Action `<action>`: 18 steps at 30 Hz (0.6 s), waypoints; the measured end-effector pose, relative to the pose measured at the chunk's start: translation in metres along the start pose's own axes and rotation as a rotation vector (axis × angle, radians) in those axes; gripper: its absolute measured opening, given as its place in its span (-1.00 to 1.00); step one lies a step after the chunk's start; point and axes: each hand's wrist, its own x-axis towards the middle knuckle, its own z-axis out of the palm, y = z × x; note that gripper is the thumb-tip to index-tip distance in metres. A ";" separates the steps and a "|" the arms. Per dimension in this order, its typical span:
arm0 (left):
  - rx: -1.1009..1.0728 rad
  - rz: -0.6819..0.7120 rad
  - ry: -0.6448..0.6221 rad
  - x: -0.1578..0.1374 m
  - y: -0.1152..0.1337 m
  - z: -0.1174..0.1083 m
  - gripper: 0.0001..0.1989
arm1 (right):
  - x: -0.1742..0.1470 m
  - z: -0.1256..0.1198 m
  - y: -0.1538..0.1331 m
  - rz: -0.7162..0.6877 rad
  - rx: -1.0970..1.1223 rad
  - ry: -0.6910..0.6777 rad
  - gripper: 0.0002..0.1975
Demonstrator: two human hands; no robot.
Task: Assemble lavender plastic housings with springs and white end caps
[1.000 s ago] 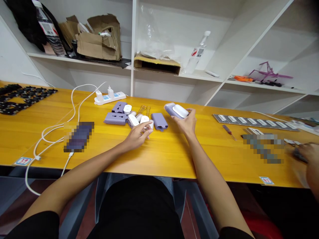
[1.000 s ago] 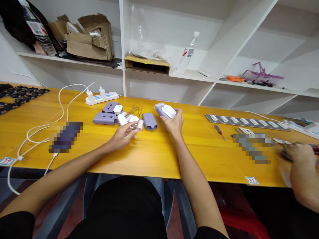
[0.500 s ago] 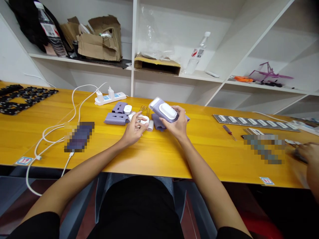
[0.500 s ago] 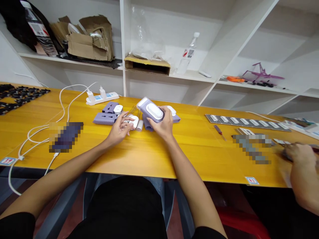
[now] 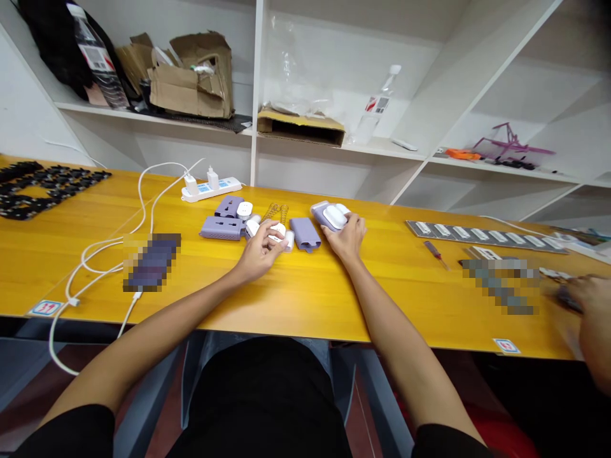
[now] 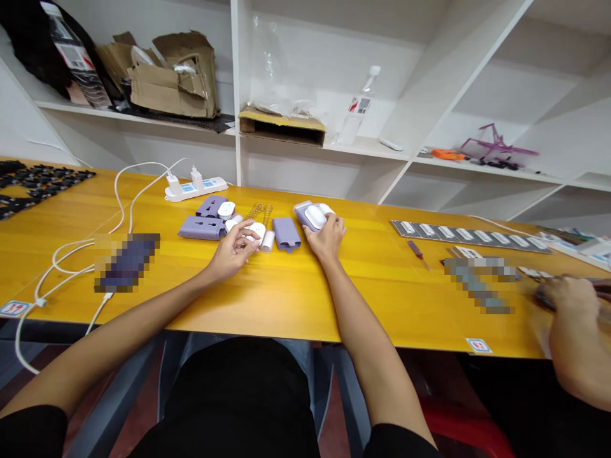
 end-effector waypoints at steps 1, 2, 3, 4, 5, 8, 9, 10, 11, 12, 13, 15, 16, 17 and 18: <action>0.001 0.004 -0.001 0.000 -0.001 0.000 -0.41 | -0.001 0.002 -0.002 -0.013 -0.021 -0.013 -0.34; 0.002 0.007 -0.004 0.000 -0.002 0.001 -0.41 | -0.002 0.003 -0.003 -0.026 -0.039 -0.024 -0.34; 0.003 0.010 -0.007 0.000 -0.002 0.001 -0.42 | -0.004 0.003 -0.004 -0.038 -0.055 -0.032 -0.34; 0.003 0.011 -0.010 0.000 -0.003 0.002 -0.42 | -0.005 0.003 -0.005 -0.045 -0.069 -0.039 -0.33; 0.003 0.012 -0.011 0.000 -0.003 0.002 -0.42 | -0.006 0.003 -0.005 -0.048 -0.079 -0.046 -0.33; 0.000 0.011 -0.008 0.001 -0.004 0.002 -0.42 | -0.008 0.003 -0.005 -0.047 -0.093 -0.066 -0.30; -0.002 0.012 -0.005 0.001 -0.004 0.002 -0.42 | -0.009 0.004 -0.005 -0.049 -0.096 -0.074 -0.30; -0.003 0.012 -0.004 0.001 -0.004 0.002 -0.42 | -0.009 0.004 -0.005 -0.055 -0.100 -0.082 -0.30; -0.003 0.013 -0.006 0.001 -0.004 0.002 -0.41 | -0.009 0.005 -0.005 -0.066 -0.106 -0.089 -0.31; -0.003 0.015 -0.010 0.000 -0.004 0.002 -0.41 | -0.009 0.005 -0.005 -0.079 -0.114 -0.095 -0.32; -0.001 0.017 -0.015 0.000 -0.004 0.002 -0.42 | -0.009 0.005 -0.006 -0.090 -0.123 -0.097 -0.31; 0.006 0.021 -0.027 0.000 -0.004 0.002 -0.43 | -0.008 0.004 -0.005 -0.103 -0.142 -0.096 -0.26; 0.011 0.023 -0.032 0.000 -0.004 0.002 -0.44 | -0.007 0.003 -0.004 -0.099 -0.148 -0.093 -0.22; 0.015 0.025 -0.035 0.000 -0.003 0.002 -0.45 | -0.005 0.002 -0.002 -0.088 -0.149 -0.093 -0.16; 0.018 0.026 -0.036 0.000 -0.003 0.001 -0.45 | -0.004 0.001 0.001 -0.071 -0.146 -0.097 -0.10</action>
